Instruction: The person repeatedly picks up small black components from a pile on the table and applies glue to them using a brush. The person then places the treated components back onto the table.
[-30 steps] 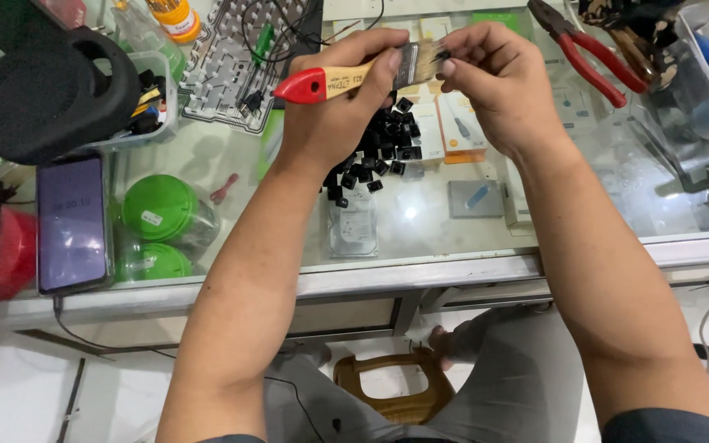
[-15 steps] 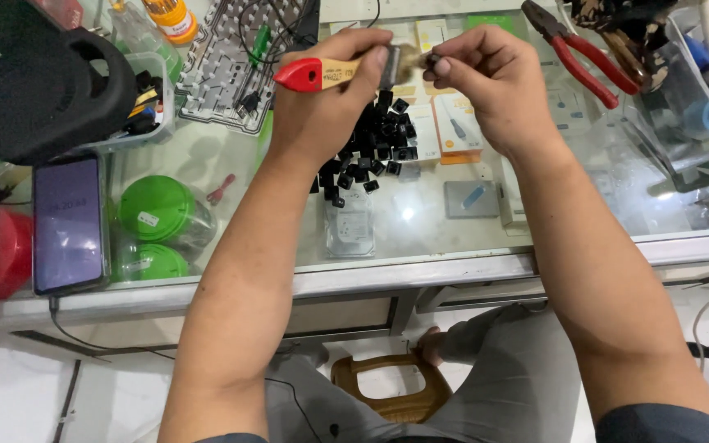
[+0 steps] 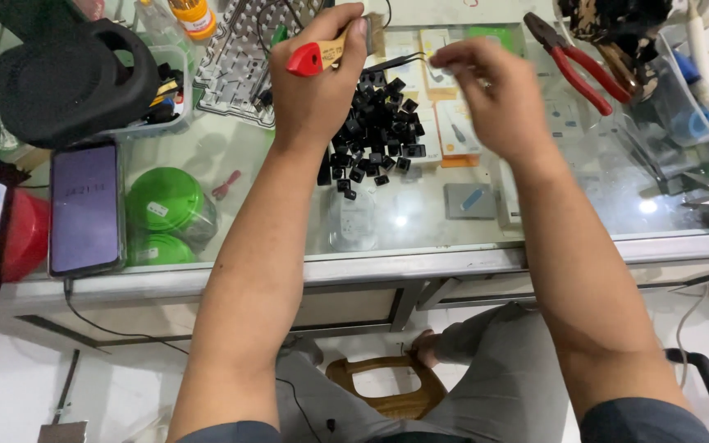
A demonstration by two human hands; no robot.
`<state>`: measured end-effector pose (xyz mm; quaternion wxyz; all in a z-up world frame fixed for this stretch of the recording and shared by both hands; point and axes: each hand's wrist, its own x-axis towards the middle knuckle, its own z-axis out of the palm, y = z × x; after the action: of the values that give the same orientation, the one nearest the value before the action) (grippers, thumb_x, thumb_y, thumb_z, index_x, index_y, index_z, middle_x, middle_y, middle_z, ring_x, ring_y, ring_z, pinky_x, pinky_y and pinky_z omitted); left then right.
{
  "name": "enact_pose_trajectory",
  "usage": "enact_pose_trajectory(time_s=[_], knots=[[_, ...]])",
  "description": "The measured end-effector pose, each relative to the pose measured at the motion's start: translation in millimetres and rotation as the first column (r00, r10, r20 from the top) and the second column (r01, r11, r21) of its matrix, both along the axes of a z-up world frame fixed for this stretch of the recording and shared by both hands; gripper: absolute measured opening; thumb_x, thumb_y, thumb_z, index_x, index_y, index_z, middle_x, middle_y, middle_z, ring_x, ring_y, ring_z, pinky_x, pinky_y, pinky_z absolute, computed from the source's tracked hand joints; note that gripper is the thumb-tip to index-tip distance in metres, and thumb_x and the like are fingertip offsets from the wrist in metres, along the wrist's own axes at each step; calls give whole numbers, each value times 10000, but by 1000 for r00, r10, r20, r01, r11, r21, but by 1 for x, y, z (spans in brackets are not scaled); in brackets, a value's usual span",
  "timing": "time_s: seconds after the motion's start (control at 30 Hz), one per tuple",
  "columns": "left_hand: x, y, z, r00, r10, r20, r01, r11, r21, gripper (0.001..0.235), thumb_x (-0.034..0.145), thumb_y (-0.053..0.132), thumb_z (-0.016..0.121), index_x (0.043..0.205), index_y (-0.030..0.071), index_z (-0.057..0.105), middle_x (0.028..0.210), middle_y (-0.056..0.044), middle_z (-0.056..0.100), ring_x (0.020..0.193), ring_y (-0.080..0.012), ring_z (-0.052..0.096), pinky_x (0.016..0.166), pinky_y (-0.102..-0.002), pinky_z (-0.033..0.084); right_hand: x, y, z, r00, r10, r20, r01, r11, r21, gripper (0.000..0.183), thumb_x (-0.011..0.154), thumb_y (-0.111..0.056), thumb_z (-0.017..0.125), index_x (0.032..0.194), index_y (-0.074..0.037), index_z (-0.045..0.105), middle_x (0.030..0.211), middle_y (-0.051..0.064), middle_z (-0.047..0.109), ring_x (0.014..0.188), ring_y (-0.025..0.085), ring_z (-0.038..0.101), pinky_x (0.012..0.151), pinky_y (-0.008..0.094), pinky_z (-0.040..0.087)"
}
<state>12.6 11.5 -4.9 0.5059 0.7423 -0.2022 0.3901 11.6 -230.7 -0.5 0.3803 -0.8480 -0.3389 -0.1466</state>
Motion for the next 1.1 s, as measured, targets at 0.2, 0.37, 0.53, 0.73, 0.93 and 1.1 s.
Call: enact_pose_trajectory(time_s=[0.2, 0.37, 0.53, 0.73, 0.93, 1.1], knots=[[1, 0, 0, 995, -20, 95, 14, 997, 70, 206, 1034, 156, 630, 1112, -2, 738, 916, -103, 801, 759, -173, 768, 630, -288, 601, -30, -106, 15, 930, -335, 154, 327, 942, 74, 144, 1155, 153, 607, 1225, 80, 709, 1142, 178, 714, 1062, 254, 667, 890, 364, 541], [-2, -2, -1, 993, -46, 111, 33, 992, 119, 185, 1054, 92, 626, 1140, -19, 746, 948, -119, 790, 779, -200, 753, 650, -322, 581, -65, -114, 2, 791, -584, -183, 491, 785, -378, 184, 1047, -98, 653, 1173, -25, 766, 1143, 169, 728, 982, 314, 673, 857, 462, 531], [-4, -4, 3, 996, -53, 75, 44, 992, 119, 189, 1052, 99, 632, 1120, -26, 757, 880, -97, 777, 717, -170, 711, 609, -296, 537, -68, -118, -22, 769, -609, -195, 477, 749, -460, 209, 996, -219, 720, 1136, -75, 782, 1080, 110, 729, 898, 279, 665, 775, 434, 509], [-3, -2, 1, 996, -72, 45, 65, 989, 132, 200, 1046, 131, 639, 1119, -15, 754, 874, -96, 784, 723, -171, 733, 604, -292, 559, -51, -99, -9, 834, -526, -166, 447, 822, -353, 148, 971, -90, 746, 1106, -29, 751, 1035, 111, 764, 920, 256, 696, 804, 408, 543], [-5, -7, 3, 982, -136, -129, 152, 981, 119, 243, 1028, 193, 616, 1141, 24, 748, 925, -70, 796, 750, -147, 754, 633, -264, 592, 4, -48, 14, 910, -302, -283, 296, 953, -65, 231, 971, -39, 665, 1190, -42, 739, 1025, 70, 763, 926, 134, 725, 827, 275, 580], [-4, -9, 1, 935, -168, -313, 174, 985, -9, 252, 1000, 280, 587, 1067, 103, 753, 817, -7, 761, 595, -118, 763, 479, -199, 539, 26, -3, -8, 913, -39, -407, 85, 992, 95, 310, 992, -98, 746, 1269, -54, 612, 937, 36, 725, 851, 114, 695, 803, 258, 608]])
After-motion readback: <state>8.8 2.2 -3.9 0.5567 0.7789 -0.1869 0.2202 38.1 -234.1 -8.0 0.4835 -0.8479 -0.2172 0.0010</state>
